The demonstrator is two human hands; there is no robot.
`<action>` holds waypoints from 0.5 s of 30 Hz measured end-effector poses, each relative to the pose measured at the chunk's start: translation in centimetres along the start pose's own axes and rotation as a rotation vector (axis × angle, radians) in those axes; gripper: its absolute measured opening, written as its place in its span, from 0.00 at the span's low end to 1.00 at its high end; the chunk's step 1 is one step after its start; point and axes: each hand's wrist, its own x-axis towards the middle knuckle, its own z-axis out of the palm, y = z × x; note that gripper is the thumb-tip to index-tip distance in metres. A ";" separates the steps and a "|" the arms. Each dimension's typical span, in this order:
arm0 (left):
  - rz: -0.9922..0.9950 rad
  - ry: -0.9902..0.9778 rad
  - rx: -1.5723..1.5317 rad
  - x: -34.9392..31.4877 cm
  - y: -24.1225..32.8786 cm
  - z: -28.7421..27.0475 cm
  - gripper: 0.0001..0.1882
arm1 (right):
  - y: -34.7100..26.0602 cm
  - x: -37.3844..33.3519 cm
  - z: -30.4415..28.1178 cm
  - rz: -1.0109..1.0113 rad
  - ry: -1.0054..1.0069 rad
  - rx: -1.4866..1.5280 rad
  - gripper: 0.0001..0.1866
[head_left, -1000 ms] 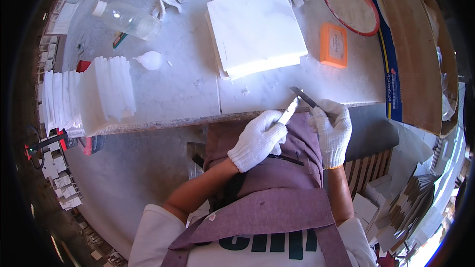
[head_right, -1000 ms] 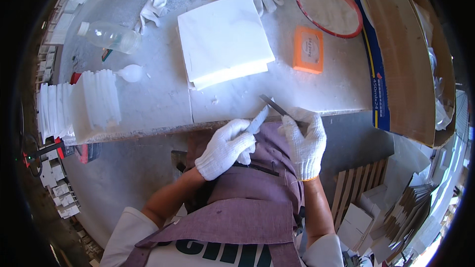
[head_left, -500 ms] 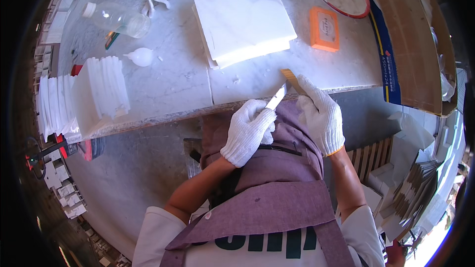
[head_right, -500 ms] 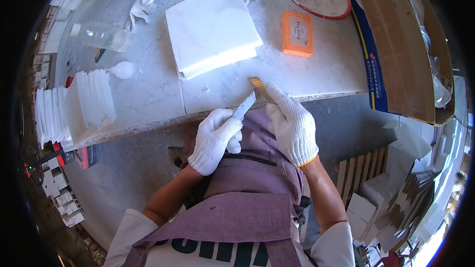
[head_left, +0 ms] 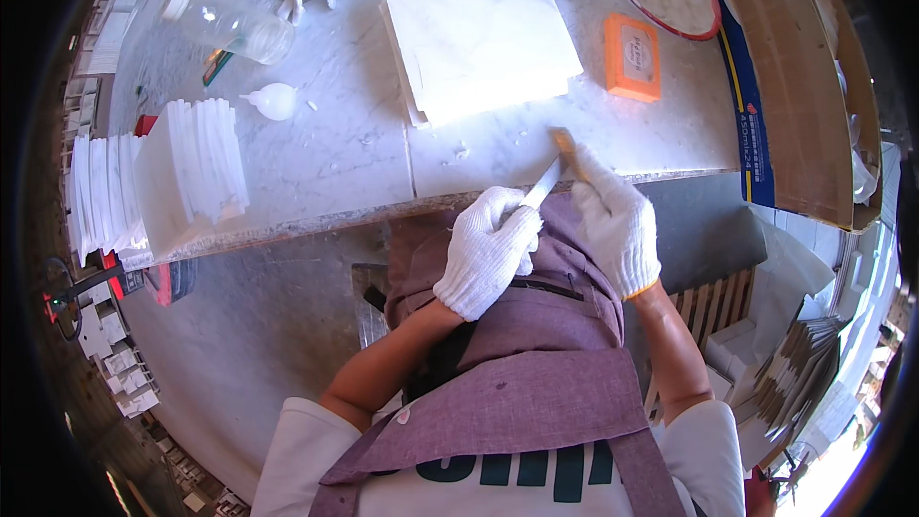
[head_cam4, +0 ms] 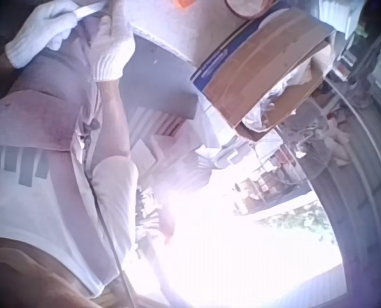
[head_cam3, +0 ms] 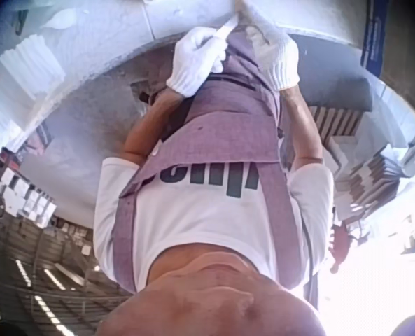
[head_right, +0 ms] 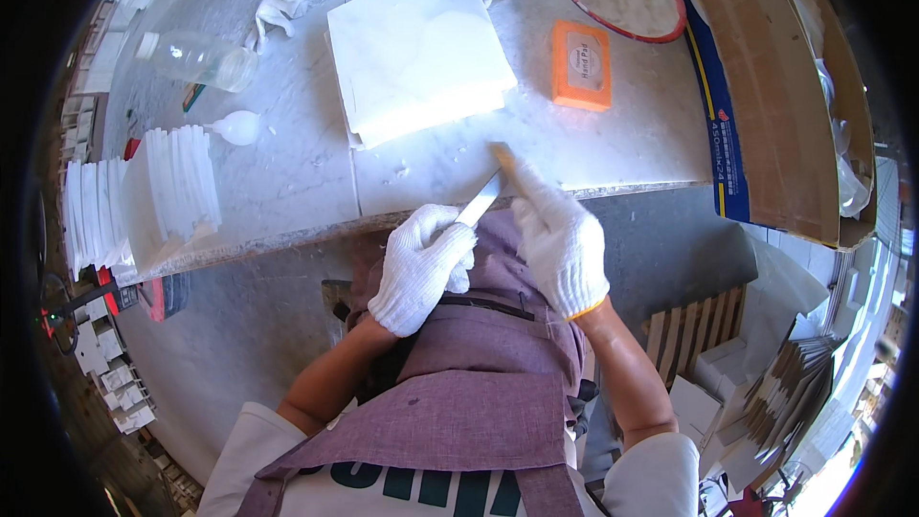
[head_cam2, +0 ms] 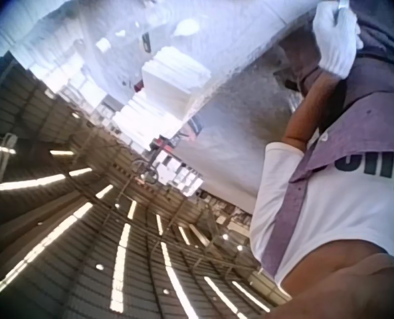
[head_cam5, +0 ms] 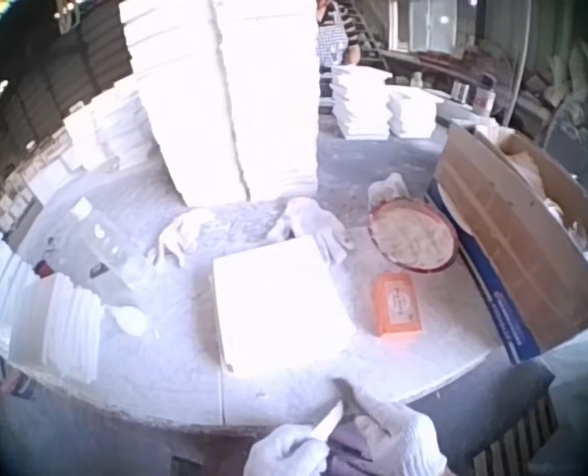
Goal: The person uses a utility knife to cut a stack of white paper sheets on a workbench. They repeatedly trim the edges, remove small pieces, and stack the cut sheets. The person also scrapes the workbench surface with the knife and handles a small orange block.
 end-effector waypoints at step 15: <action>-0.007 0.017 -0.047 0.1 -0.6 -0.2 0.09 | 0.7 -0.7 1.1 -0.224 -0.040 0.093 0.19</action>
